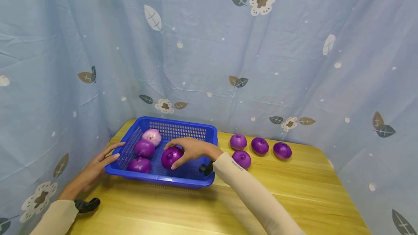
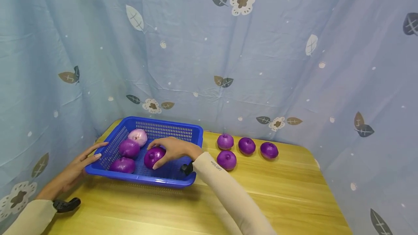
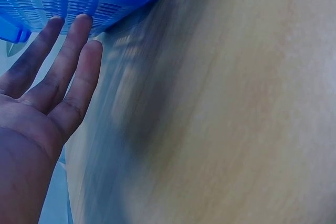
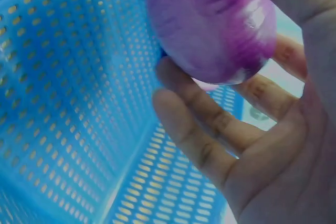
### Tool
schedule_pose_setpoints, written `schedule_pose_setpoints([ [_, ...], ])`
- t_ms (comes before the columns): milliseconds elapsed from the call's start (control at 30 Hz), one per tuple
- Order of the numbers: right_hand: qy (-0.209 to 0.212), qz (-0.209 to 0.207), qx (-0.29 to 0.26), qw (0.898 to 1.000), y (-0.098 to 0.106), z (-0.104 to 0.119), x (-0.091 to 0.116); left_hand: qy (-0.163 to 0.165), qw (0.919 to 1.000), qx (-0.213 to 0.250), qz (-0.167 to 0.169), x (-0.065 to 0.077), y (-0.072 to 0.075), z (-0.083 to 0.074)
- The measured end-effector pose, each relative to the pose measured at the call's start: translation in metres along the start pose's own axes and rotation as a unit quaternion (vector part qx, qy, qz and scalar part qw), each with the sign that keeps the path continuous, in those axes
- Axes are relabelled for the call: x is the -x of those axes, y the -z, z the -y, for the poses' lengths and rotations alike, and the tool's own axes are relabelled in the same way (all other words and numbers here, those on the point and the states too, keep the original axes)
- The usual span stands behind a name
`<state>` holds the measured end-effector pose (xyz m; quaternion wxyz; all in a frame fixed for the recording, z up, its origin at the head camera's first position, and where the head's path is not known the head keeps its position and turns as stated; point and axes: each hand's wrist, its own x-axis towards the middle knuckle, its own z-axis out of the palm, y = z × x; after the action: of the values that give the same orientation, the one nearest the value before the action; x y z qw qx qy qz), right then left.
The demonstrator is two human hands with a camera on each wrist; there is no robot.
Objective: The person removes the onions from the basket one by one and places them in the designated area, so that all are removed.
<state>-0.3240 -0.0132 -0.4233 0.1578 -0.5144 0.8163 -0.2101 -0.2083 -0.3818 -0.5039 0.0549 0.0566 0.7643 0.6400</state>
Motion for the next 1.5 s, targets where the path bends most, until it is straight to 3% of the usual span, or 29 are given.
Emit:
schedule_pose_setpoints([
  [300,-0.013,-0.072,-0.031,0.997,0.021,-0.013,0.024,-0.017,0.9998,-0.002,0.010,-0.002,0.001,0.006],
  [800,-0.069,-0.129,-0.109,0.983,0.045,-0.032,0.079,0.003,1.0000,-0.002,0.005,0.000,0.000,0.004],
  [1133,-0.098,-0.172,-0.083,0.977,0.055,-0.051,0.121,-0.005,1.0000,0.002,0.008,0.000,-0.001,0.004],
  [1367,-0.139,-0.193,-0.156,0.959,0.057,-0.060,0.152,-0.012,0.9999,0.006,0.008,0.000,-0.002,0.003],
  [1500,-0.135,-0.211,-0.172,0.953,0.057,-0.068,0.169,-0.013,0.9998,0.008,0.008,0.000,-0.002,0.004],
])
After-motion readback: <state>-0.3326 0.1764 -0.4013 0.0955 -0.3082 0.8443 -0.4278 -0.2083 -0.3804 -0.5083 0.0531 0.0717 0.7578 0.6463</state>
